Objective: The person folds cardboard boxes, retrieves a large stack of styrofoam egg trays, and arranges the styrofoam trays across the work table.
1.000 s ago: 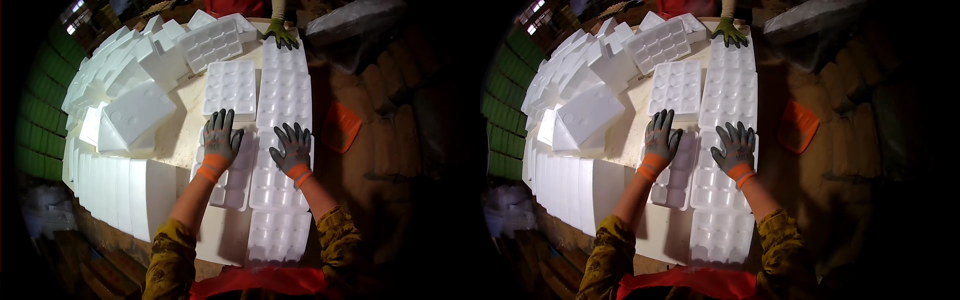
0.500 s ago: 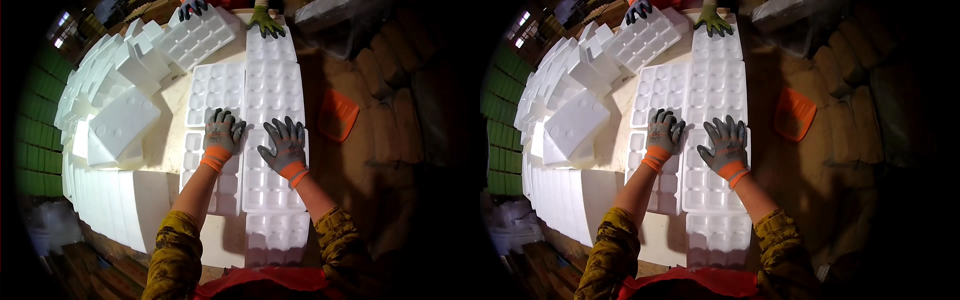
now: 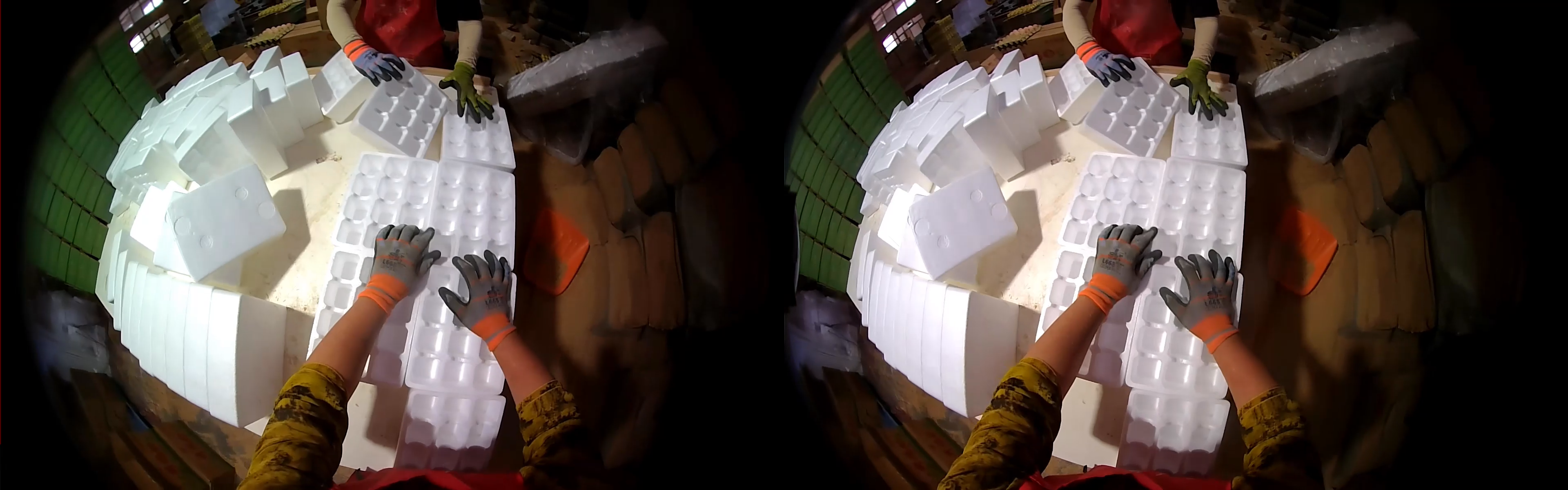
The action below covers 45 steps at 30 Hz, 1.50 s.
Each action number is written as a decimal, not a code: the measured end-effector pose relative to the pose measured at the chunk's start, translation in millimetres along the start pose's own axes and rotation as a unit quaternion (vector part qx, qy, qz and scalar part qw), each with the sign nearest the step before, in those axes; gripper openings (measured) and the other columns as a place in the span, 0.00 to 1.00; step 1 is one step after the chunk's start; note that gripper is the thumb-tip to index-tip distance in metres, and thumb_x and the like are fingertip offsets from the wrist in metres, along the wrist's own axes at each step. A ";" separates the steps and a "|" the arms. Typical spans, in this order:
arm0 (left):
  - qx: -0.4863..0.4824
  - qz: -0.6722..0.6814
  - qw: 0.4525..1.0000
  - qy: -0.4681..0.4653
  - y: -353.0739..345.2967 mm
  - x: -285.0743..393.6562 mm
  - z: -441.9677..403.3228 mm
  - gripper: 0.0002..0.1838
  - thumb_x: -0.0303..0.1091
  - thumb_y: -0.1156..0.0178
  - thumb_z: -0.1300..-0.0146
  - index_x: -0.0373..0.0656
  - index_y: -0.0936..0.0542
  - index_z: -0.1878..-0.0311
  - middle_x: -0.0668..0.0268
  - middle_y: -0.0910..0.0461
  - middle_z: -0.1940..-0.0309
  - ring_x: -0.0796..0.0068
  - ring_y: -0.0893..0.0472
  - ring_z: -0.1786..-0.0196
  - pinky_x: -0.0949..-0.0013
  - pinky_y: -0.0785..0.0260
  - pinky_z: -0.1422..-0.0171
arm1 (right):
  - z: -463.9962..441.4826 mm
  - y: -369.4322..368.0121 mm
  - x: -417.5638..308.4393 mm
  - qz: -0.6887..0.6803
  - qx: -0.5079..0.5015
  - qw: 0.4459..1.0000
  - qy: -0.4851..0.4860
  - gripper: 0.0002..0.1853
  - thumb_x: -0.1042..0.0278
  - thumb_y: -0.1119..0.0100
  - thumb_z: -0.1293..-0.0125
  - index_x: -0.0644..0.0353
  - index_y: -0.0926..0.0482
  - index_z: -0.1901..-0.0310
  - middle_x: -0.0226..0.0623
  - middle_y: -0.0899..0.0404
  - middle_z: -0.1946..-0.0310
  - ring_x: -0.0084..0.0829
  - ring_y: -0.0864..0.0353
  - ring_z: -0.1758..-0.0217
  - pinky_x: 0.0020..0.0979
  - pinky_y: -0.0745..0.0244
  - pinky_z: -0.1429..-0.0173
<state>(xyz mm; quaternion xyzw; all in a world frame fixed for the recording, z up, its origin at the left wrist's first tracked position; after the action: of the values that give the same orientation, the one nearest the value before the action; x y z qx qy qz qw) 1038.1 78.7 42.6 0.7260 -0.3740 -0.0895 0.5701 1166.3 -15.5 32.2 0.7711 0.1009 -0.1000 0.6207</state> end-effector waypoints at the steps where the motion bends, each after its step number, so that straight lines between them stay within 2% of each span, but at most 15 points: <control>1: 0.015 -0.009 1.000 0.006 1.3 -1.4 0.9 0.25 0.48 0.39 0.35 0.51 0.22 0.37 0.60 0.20 0.48 0.58 0.24 0.41 0.52 0.41 0.32 | -1.6 1.8 -0.5 -0.002 -0.006 1.000 -0.002 0.33 0.38 0.39 0.38 0.46 0.25 0.35 0.39 0.29 0.34 0.52 0.42 0.25 0.60 0.60 0.20; 4: -0.001 0.007 1.000 0.020 -0.6 -1.4 3.6 0.25 0.48 0.38 0.37 0.52 0.21 0.38 0.61 0.20 0.46 0.59 0.25 0.40 0.53 0.42 0.30 | -17.2 17.1 -14.5 0.025 0.008 1.000 0.011 0.33 0.39 0.39 0.38 0.46 0.26 0.34 0.41 0.31 0.32 0.53 0.43 0.25 0.60 0.60 0.20; 7: -0.025 0.011 0.999 0.047 -1.7 -5.1 5.4 0.25 0.47 0.39 0.38 0.53 0.21 0.37 0.61 0.22 0.42 0.60 0.26 0.36 0.53 0.44 0.27 | -34.4 -22.0 -25.9 0.019 0.029 0.996 0.077 0.40 0.46 0.42 0.35 0.48 0.41 0.23 0.39 0.41 0.24 0.55 0.48 0.22 0.59 0.62 0.19; 12: -0.012 0.157 0.983 0.090 -4.9 -26.5 9.0 0.25 0.41 0.46 0.35 0.50 0.24 0.35 0.56 0.24 0.37 0.54 0.29 0.32 0.51 0.50 0.22 | -34.5 -33.7 -39.3 0.070 -0.026 0.994 0.080 0.37 0.47 0.46 0.34 0.50 0.37 0.25 0.34 0.43 0.23 0.56 0.50 0.21 0.58 0.63 0.19; 14: 0.008 0.221 0.973 0.072 -25.6 -41.0 9.6 0.29 0.40 0.46 0.33 0.48 0.31 0.28 0.52 0.26 0.35 0.53 0.30 0.30 0.50 0.53 0.20 | -37.5 -30.7 -42.8 0.085 -0.019 0.993 0.076 0.34 0.45 0.45 0.34 0.45 0.32 0.28 0.35 0.36 0.26 0.55 0.48 0.21 0.59 0.60 0.20; 17: 0.139 0.120 0.978 0.095 53.8 -6.4 23.3 0.30 0.42 0.40 0.34 0.41 0.29 0.31 0.50 0.26 0.36 0.49 0.31 0.29 0.50 0.49 0.20 | -41.1 -29.2 -43.2 0.056 -0.001 0.997 0.059 0.33 0.44 0.43 0.35 0.40 0.31 0.29 0.35 0.26 0.34 0.53 0.46 0.21 0.59 0.56 0.22; 21: 0.220 0.077 0.970 0.061 203.9 21.9 105.8 0.31 0.36 0.33 0.40 0.41 0.26 0.33 0.50 0.25 0.37 0.45 0.32 0.30 0.46 0.43 0.24 | -37.0 -24.0 -45.8 0.051 0.029 0.996 0.073 0.32 0.39 0.44 0.33 0.43 0.28 0.30 0.32 0.27 0.32 0.53 0.45 0.22 0.58 0.57 0.21; 24: 0.235 -0.100 0.952 0.168 277.3 -10.5 207.2 0.34 0.36 0.30 0.42 0.38 0.27 0.33 0.49 0.28 0.35 0.42 0.33 0.30 0.44 0.43 0.25 | -36.2 -30.1 -41.3 0.044 0.042 0.995 0.082 0.34 0.39 0.43 0.33 0.40 0.32 0.28 0.33 0.28 0.31 0.51 0.47 0.21 0.58 0.54 0.22; 28: 0.086 -0.303 0.886 0.341 295.3 -79.9 319.8 0.43 0.50 0.29 0.44 0.35 0.31 0.30 0.44 0.34 0.30 0.42 0.41 0.24 0.43 0.54 0.21 | -39.5 -34.2 -41.7 0.055 0.004 0.996 0.070 0.33 0.38 0.47 0.30 0.37 0.34 0.27 0.33 0.30 0.29 0.51 0.48 0.20 0.56 0.57 0.20; 30: -0.009 -0.257 0.849 0.462 278.4 -108.0 352.8 0.50 0.60 0.32 0.45 0.35 0.35 0.27 0.42 0.42 0.25 0.42 0.46 0.22 0.44 0.62 0.19 | -40.0 -35.2 -39.5 0.047 0.001 0.997 0.069 0.33 0.38 0.48 0.30 0.37 0.35 0.26 0.34 0.30 0.29 0.50 0.49 0.20 0.56 0.58 0.20; 34: 0.008 -0.240 0.890 0.388 260.8 -72.2 324.7 0.52 0.61 0.31 0.47 0.39 0.37 0.25 0.43 0.43 0.24 0.43 0.49 0.20 0.42 0.65 0.18 | -38.8 -33.6 -39.1 0.047 -0.004 0.997 0.063 0.33 0.38 0.49 0.30 0.37 0.35 0.26 0.33 0.30 0.29 0.49 0.50 0.19 0.55 0.60 0.19; 35: 0.025 -0.243 0.904 0.351 256.6 -56.0 315.4 0.53 0.66 0.32 0.48 0.38 0.35 0.27 0.43 0.42 0.24 0.41 0.48 0.21 0.39 0.65 0.19 | -38.8 -34.3 -38.0 0.037 -0.007 0.998 0.058 0.33 0.39 0.49 0.30 0.37 0.35 0.26 0.32 0.30 0.29 0.48 0.50 0.19 0.55 0.60 0.19; 38: 0.029 -0.225 0.932 0.284 241.9 -11.8 302.3 0.39 0.55 0.28 0.47 0.37 0.25 0.39 0.46 0.33 0.30 0.42 0.36 0.28 0.41 0.51 0.23 | -38.8 -31.5 -40.5 0.063 0.001 0.996 0.063 0.34 0.37 0.48 0.30 0.37 0.35 0.26 0.32 0.31 0.28 0.49 0.49 0.19 0.53 0.57 0.20; 43: 0.115 -0.075 0.929 0.343 246.1 11.7 365.0 0.24 0.38 0.24 0.50 0.38 0.21 0.52 0.54 0.21 0.56 0.50 0.23 0.53 0.52 0.31 0.50 | -39.5 -36.0 -38.3 0.080 0.011 0.995 0.066 0.34 0.34 0.53 0.30 0.36 0.35 0.26 0.31 0.31 0.28 0.48 0.46 0.20 0.53 0.55 0.21; 45: 0.097 -0.043 0.925 0.366 256.1 36.6 384.3 0.21 0.32 0.24 0.51 0.39 0.20 0.55 0.56 0.21 0.57 0.54 0.23 0.58 0.56 0.30 0.55 | -37.4 -34.3 -38.5 0.081 0.010 0.994 0.067 0.34 0.34 0.53 0.30 0.36 0.35 0.26 0.31 0.31 0.28 0.48 0.46 0.21 0.53 0.55 0.21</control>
<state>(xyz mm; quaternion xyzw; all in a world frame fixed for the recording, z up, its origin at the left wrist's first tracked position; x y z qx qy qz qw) 737.1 -255.4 154.4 0.7751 -0.1145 0.1947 0.5901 1120.9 27.1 18.7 0.7877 0.0787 0.0014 0.6110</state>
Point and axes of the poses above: each hand's wrist, its own z-axis away from the middle knuckle, its own y-axis out of the back of the hand, x = y × z, the point moved 9 cm from there along -z, towards the middle knuckle
